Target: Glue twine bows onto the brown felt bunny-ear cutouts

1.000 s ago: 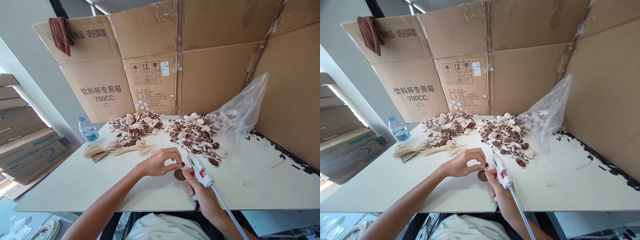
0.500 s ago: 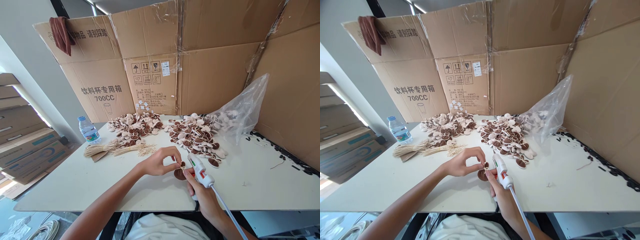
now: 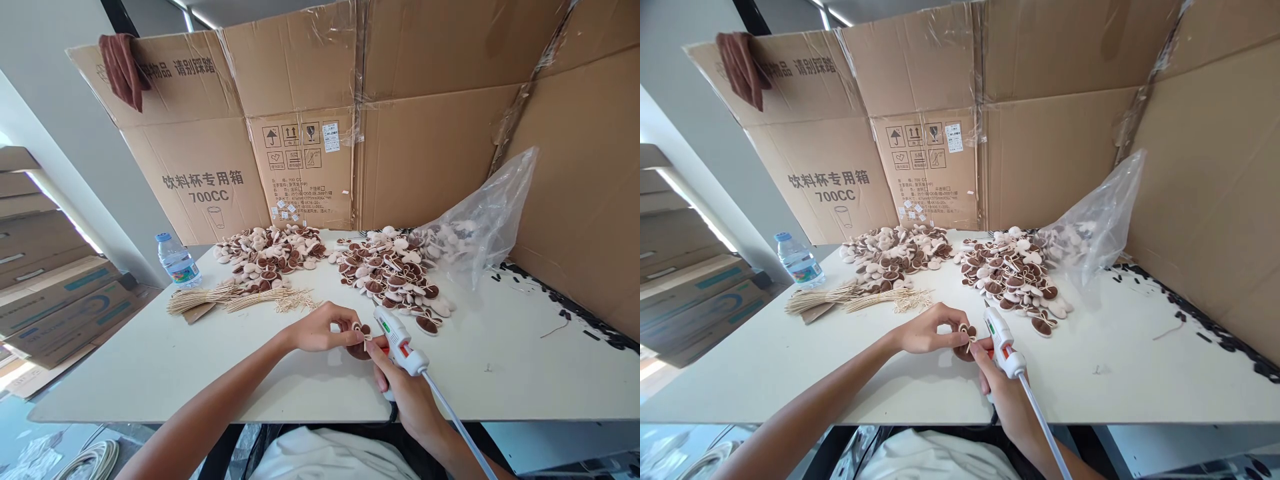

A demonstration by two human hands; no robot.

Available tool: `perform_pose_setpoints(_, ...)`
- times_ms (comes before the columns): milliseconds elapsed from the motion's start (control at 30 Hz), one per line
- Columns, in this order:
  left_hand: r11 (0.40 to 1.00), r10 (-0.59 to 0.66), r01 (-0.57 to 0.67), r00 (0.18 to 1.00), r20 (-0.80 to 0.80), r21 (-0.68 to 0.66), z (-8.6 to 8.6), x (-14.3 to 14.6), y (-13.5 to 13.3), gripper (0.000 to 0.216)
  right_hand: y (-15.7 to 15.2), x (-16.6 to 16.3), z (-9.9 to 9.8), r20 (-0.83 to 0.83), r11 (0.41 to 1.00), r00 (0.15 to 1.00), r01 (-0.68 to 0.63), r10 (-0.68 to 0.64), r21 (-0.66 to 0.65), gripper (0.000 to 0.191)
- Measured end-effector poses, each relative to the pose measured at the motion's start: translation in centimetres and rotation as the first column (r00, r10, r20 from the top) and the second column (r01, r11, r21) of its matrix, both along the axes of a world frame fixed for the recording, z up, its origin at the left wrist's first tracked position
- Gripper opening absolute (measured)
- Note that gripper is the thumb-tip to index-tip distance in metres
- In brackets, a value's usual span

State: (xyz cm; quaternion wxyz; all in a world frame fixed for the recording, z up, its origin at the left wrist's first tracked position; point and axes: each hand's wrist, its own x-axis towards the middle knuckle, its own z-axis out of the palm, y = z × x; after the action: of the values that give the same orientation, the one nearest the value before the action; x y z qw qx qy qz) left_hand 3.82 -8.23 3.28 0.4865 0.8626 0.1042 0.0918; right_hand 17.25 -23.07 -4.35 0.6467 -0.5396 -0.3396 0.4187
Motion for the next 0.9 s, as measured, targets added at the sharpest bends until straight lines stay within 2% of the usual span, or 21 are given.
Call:
perform_pose_setpoints(300,0.996,0.094,-0.094,0.994,0.055,-0.005,-0.6,0.3,0.2,0.037,-0.3,0.2,0.2,-0.008,1.000,1.000,-0.006,0.005,-0.031,0.039)
perform_pose_setpoints(467,0.988,0.153,-0.153,0.984,0.097,-0.005,-0.4,0.1,0.6,0.038,-0.3,0.4,0.0,-0.013,1.000,1.000,-0.028,0.028,0.006,0.036)
perform_pose_setpoints(567,0.989,0.145,-0.143,0.984,0.100,-0.029,-0.4,0.1,0.6,0.039,-0.2,0.5,-0.6,-0.013,1.000,1.000,-0.007,0.008,0.026,0.035)
perform_pose_setpoints(733,0.994,0.112,-0.110,0.989,0.101,-0.026,-0.6,0.3,0.1,0.038,0.0,0.3,-1.0,-0.101,0.999,0.995,0.010,-0.005,0.044,0.036)
perform_pose_setpoints(900,0.996,0.084,-0.081,0.976,0.203,-0.022,-0.6,0.4,-0.4,0.031,0.1,0.1,-0.6,-0.127,0.997,0.989,0.077,-0.074,0.017,0.041)
